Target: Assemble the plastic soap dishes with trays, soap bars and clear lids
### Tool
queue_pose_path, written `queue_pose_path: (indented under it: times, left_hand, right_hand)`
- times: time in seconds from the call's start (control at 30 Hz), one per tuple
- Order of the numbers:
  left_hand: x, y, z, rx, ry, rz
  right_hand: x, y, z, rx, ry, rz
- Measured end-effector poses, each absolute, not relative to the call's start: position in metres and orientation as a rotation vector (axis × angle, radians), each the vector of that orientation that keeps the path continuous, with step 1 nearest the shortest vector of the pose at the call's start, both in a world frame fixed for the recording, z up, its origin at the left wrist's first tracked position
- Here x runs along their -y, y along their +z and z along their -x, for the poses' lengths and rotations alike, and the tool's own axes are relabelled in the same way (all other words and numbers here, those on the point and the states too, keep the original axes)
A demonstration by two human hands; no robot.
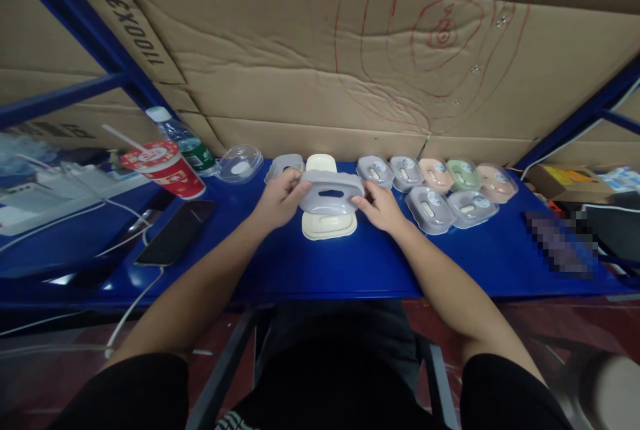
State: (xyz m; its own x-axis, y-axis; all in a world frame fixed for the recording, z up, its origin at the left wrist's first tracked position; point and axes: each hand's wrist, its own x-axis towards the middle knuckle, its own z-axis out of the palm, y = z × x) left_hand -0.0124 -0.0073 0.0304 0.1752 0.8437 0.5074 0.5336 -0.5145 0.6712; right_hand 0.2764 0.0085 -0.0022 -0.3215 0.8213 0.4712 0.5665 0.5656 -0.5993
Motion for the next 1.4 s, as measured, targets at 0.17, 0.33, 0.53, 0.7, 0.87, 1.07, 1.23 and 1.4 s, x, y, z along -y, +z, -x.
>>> queue_pose_path:
  times: [0.17,0.33,0.53,0.7,0.87,1.07,1.23,1.4]
  left_hand:
    - [0.013,0.032,0.006,-1.628,0.715,-2.334]
    - [0.01,0.032,0.014,-1.712,0.331,-2.446]
    - [0.002,0.023,0.016,-1.669,0.008,-2.32]
    - [-0.003,0.027,0.022,-1.645,0.129,-2.307]
    - [-0.015,0.046,0.051,-1.986,0.624,-2.144]
    - [-0.034,0.048,0.118,-2.444,0.82,-1.827]
    - [-0.044,0.035,0.14,-2.487,0.438,-1.671]
    - [-0.045,0.031,0.135,-2.484,0.545,-1.705]
  right_hand:
    - [-0.009,-0.001,-0.274,1.925,0.542,1.275]
    - [-0.011,-0.006,-0.271,2.016,0.607,1.371]
    - [-0.012,-0.011,-0.259,2.371,0.435,1.582]
    - [-0.008,-0.009,-0.257,2.377,0.432,1.595]
    - [-0.012,-0.01,-0.266,2.327,0.458,1.533]
    - [-0.016,-0.015,-0.271,2.356,0.474,1.453]
    - [-0.016,-0.015,-0.273,2.369,0.492,1.41]
    - [-0.015,-0.012,-0.273,2.373,0.487,1.399]
